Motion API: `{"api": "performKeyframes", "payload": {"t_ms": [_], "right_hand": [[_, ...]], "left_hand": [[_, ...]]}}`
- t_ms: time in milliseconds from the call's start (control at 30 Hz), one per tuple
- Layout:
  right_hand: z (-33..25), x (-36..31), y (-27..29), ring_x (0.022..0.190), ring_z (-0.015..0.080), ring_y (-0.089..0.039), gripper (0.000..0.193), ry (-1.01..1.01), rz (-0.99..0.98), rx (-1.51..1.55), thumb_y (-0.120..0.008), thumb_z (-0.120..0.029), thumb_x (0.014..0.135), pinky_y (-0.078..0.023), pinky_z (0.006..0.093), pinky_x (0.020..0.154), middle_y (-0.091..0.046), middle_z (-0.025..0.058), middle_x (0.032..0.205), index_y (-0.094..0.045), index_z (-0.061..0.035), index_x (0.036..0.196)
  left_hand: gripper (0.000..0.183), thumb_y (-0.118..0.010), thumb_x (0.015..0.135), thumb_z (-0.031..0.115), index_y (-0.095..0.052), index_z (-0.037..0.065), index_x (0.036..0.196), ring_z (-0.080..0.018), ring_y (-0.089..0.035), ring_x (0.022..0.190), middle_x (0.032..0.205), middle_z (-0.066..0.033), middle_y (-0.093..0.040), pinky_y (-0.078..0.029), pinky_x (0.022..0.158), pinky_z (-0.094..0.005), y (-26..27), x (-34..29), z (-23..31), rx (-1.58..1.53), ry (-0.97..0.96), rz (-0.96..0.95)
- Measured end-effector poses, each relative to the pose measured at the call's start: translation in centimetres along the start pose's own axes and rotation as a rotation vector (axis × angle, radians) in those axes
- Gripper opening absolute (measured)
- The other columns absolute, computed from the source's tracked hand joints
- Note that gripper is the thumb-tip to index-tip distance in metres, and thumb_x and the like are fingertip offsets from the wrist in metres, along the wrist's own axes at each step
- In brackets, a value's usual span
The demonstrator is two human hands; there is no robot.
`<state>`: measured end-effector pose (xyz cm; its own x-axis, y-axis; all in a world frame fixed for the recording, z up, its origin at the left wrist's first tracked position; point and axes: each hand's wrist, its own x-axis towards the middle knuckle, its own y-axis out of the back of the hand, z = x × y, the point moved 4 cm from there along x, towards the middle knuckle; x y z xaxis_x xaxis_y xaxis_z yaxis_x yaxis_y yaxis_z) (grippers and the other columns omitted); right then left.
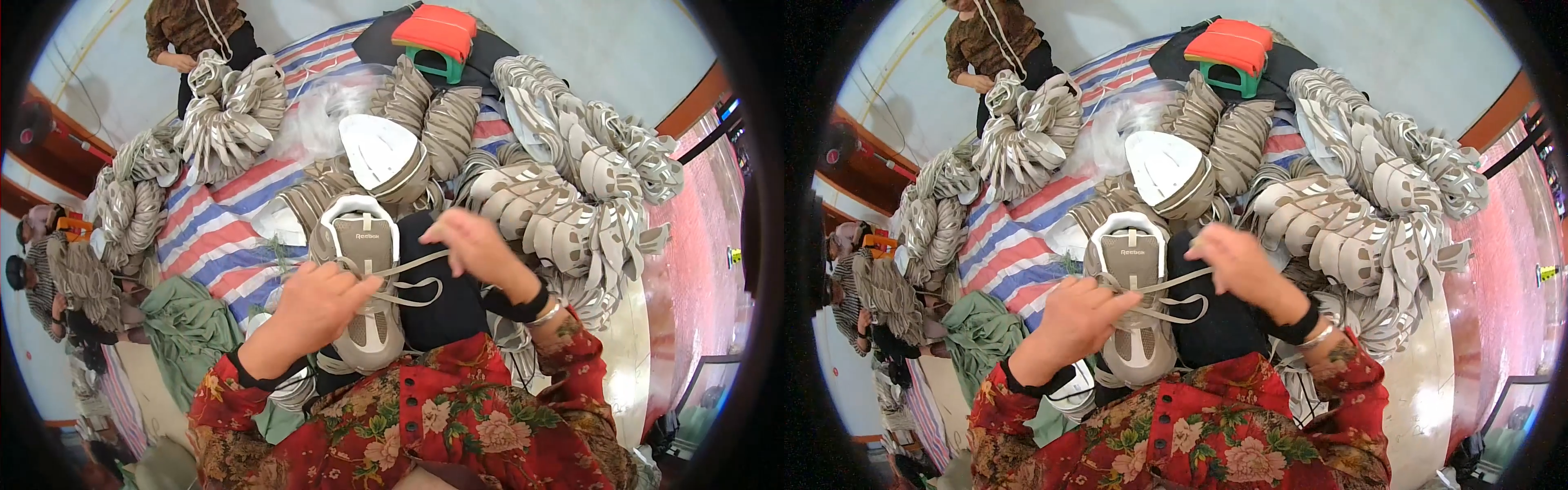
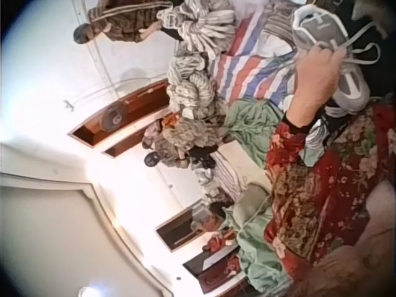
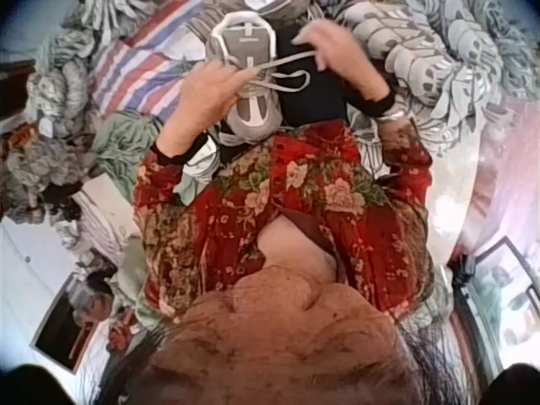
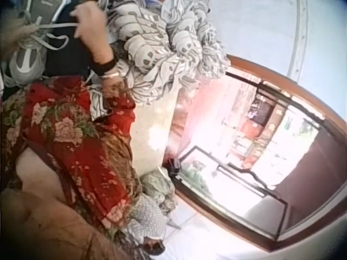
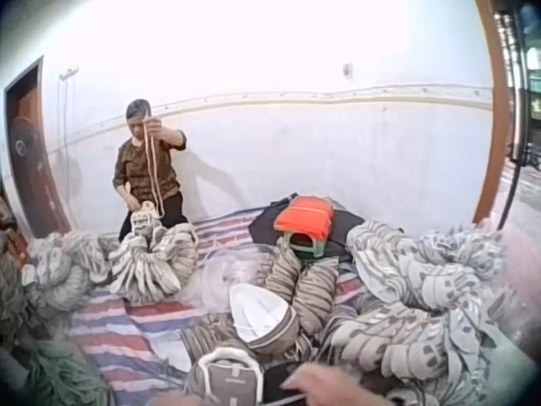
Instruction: Lacing shoe uppers by threading shoelaces through eyelets and securing them.
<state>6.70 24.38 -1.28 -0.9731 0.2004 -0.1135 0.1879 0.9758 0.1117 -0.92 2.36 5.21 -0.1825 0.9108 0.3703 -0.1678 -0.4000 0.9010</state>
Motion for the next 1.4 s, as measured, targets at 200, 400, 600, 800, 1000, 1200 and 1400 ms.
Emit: {"api": "performKeyframes", "payload": {"t_ms": [200, 400, 600, 800, 1000, 1200, 1400], "right_hand": [[0.1, 1.0, -3.4, 0.051, 0.0121, -0.055, 0.018, 0.245, -0.084, -0.495, -0.051, -0.017, 0.094, -0.043, 0.0254, 0.049, -0.059, 0.0075, 0.068, -0.055, -0.0008, 0.087], [0.9, 1.1, 0.3, 0.051, 0.0010, -0.041, 0.009, -0.221, 0.126, 0.135, -0.062, -0.020, 0.089, -0.032, 0.0176, 0.044, -0.048, -0.0101, 0.065, -0.060, -0.0118, 0.085], [5.1, -1.4, 5.4, 0.044, 0.0003, -0.036, 0.011, -0.342, 0.078, 0.292, -0.060, -0.019, 0.090, -0.023, 0.0159, 0.037, -0.047, -0.0066, 0.059, -0.062, -0.0076, 0.090], [7.0, -1.5, 6.4, 0.036, 0.0031, -0.037, 0.020, -0.223, 0.224, 0.145, -0.056, -0.021, 0.093, -0.026, 0.0170, 0.036, -0.059, 0.0012, 0.063, -0.063, -0.0024, 0.097], [2.9, -1.7, 3.1, 0.036, 0.0059, -0.042, 0.027, -0.310, 0.022, 0.120, -0.049, -0.023, 0.096, -0.034, 0.0194, 0.036, -0.064, 0.0072, 0.065, -0.062, 0.0005, 0.101], [2.2, -1.1, 2.0, 0.035, 0.0049, -0.039, 0.027, -0.285, -0.098, 0.123, -0.047, -0.022, 0.096, -0.030, 0.0193, 0.035, -0.058, 0.0053, 0.059, -0.061, 0.0000, 0.100], [2.0, -1.3, 1.7, 0.034, 0.0025, -0.034, 0.028, -0.312, -0.093, 0.197, -0.046, -0.025, 0.098, -0.025, 0.0175, 0.033, -0.056, 0.0031, 0.057, -0.061, -0.0009, 0.099]], "left_hand": [[0.012, -0.059, 0.070, 0.014, -0.059, 0.015, 0.082, -0.0180, -0.050, 0.067, 0.068, 0.0006, -0.046, -0.036, 0.060, -0.0321, -0.8, 0.0, -1.1, 0.285, -0.019, -0.073], [0.014, -0.067, 0.065, 0.014, -0.055, 0.014, 0.071, -0.0193, -0.047, 0.060, 0.062, -0.0005, -0.042, -0.034, 0.055, -0.0338, -0.2, -2.9, -1.8, 0.286, 0.044, 0.156], [0.017, -0.070, 0.069, 0.006, -0.061, 0.012, 0.082, -0.0265, -0.049, 0.062, 0.065, -0.0050, -0.049, -0.039, 0.058, -0.0369, -2.9, -3.7, -2.4, -0.003, 0.285, 0.254], [0.033, -0.068, 0.062, 0.003, -0.065, 0.014, 0.093, -0.0249, -0.050, 0.065, 0.068, -0.0038, -0.048, -0.040, 0.058, -0.0357, -1.8, -3.1, -1.8, 0.006, 0.163, 0.119], [0.027, -0.066, 0.063, 0.004, -0.061, 0.013, 0.087, -0.0247, -0.053, 0.071, 0.071, -0.0034, -0.050, -0.044, 0.060, -0.0355, -1.4, -2.8, -2.3, 0.033, 0.079, -0.012], [0.017, -0.063, 0.069, 0.003, -0.058, 0.012, 0.083, -0.0266, -0.055, 0.079, 0.076, -0.0046, -0.052, -0.048, 0.063, -0.0379, -1.5, -2.9, -2.0, -0.175, 0.152, -0.324], [0.017, -0.060, 0.071, 0.001, -0.058, 0.010, 0.085, -0.0249, -0.057, 0.085, 0.084, -0.0042, -0.056, -0.050, 0.066, -0.0343, -0.6, -1.9, -1.5, -0.044, 0.112, -0.265]]}}
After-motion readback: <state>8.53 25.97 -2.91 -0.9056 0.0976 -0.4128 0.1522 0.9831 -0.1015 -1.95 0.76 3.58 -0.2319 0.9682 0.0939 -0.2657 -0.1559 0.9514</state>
